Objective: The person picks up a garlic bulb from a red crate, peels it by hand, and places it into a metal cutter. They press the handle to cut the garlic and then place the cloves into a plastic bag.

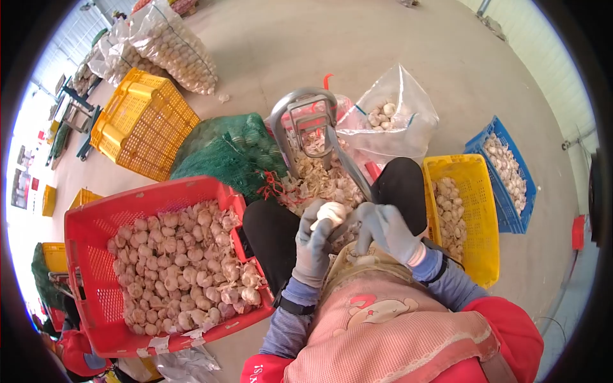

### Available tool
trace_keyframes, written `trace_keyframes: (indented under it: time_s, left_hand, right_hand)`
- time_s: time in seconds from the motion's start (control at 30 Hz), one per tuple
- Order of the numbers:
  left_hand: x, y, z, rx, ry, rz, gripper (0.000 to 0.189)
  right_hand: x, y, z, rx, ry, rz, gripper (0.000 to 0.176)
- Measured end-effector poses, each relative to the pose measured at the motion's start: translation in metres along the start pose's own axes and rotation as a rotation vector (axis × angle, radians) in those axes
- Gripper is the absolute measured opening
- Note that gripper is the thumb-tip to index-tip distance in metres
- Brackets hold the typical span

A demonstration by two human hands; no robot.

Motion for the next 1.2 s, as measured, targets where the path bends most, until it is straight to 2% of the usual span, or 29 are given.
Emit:
trace_keyframes:
  time_s: [0.07, 0.1, 0.13, 0.2, 0.23, 0.27, 0.33, 0.37, 0.5, 0.6, 0.7, 0.73, 0.83, 0.93, 0.97, 1.07, 1.1, 1.13, 1.17, 1.2]
  left_hand:
    - [0.007, 0.002, -0.002, 0.039, 0.068, 0.206, 0.058]
    - [0.008, 0.005, -0.004, 0.103, 0.104, 0.21, 0.057]
    - [0.009, 0.003, -0.009, 0.091, 0.117, 0.241, 0.054]
    - [0.01, -0.002, -0.018, 0.064, 0.147, 0.299, 0.049]
    - [0.01, -0.006, -0.025, 0.064, 0.141, 0.306, 0.038]
    - [0.006, -0.006, -0.03, 0.112, 0.185, 0.268, 0.038]
    - [0.001, -0.004, -0.043, 0.211, 0.262, 0.197, 0.038]
    - [0.003, -0.007, -0.051, 0.154, 0.23, 0.203, 0.036]
    - [0.005, -0.016, -0.062, 0.238, 0.276, 0.251, 0.035]
    - [-0.003, -0.018, -0.07, 0.218, 0.254, 0.294, 0.036]
    - [-0.007, -0.021, -0.068, 0.318, 0.302, 0.361, 0.035]
    - [-0.008, -0.021, -0.069, 0.291, 0.315, 0.354, 0.031]
    - [-0.008, -0.022, -0.071, 0.225, 0.334, 0.344, 0.025]
    - [-0.005, -0.025, -0.07, 0.197, 0.343, 0.356, 0.024]
    - [-0.006, -0.023, -0.07, 0.201, 0.354, 0.364, 0.024]
    - [0.0, -0.019, -0.063, 0.121, 0.322, 0.376, 0.032]
    - [0.003, -0.014, -0.061, 0.072, 0.298, 0.366, 0.033]
    - [0.005, -0.012, -0.059, 0.024, 0.275, 0.359, 0.033]
    - [0.011, -0.013, -0.047, 0.15, 0.238, 0.25, 0.035]
    - [0.016, -0.022, -0.038, 0.112, 0.206, 0.116, 0.037]
  right_hand:
    - [-0.02, 0.022, -0.006, 0.317, 0.36, 0.024, 0.037]
    - [-0.02, 0.031, -0.016, 0.454, 0.441, 0.077, 0.027]
    - [-0.028, 0.037, -0.022, 0.504, 0.532, 0.259, 0.038]
    - [-0.047, 0.021, -0.04, 0.548, 0.919, 0.837, 0.054]
    - [-0.011, 0.017, -0.057, 0.457, 0.795, 0.88, 0.066]
    - [0.039, 0.02, -0.077, 0.235, 0.347, 0.685, 0.058]
    - [0.035, 0.02, -0.076, 0.123, 0.186, 0.406, 0.051]
    - [0.034, 0.021, -0.073, 0.099, 0.159, 0.358, 0.043]
    - [-0.002, 0.019, -0.04, -0.061, -0.207, -0.266, 0.036]
    - [-0.017, 0.023, -0.032, -0.034, -0.181, -0.179, 0.037]
    - [-0.024, 0.023, -0.028, 0.012, -0.16, -0.113, 0.035]
    - [-0.024, 0.023, -0.029, 0.02, -0.15, -0.089, 0.034]
    - [-0.002, 0.022, -0.045, 0.047, -0.007, 0.222, 0.032]
    - [0.008, 0.015, -0.073, 0.241, 0.402, 0.674, 0.033]
    - [0.014, 0.013, -0.081, 0.186, 0.314, 0.808, 0.036]
    - [-0.013, 0.017, -0.062, 0.316, 0.428, 0.768, 0.04]
    - [-0.034, 0.02, -0.047, 0.365, 0.623, 0.75, 0.046]
    - [-0.043, 0.024, -0.036, 0.386, 0.607, 0.633, 0.048]
    - [-0.05, 0.027, -0.022, 0.407, 0.587, 0.519, 0.051]
    - [-0.051, 0.03, -0.012, 0.434, 0.565, 0.405, 0.053]
Point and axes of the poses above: each hand's wrist, its own z-axis away from the middle knuckle, its own y-axis out of the back of the hand, x = y × z, the point moved 6 cm from there along -z, towards the middle knuckle, and after that the axes turned 10 degrees about x, right-handed, at the moved point
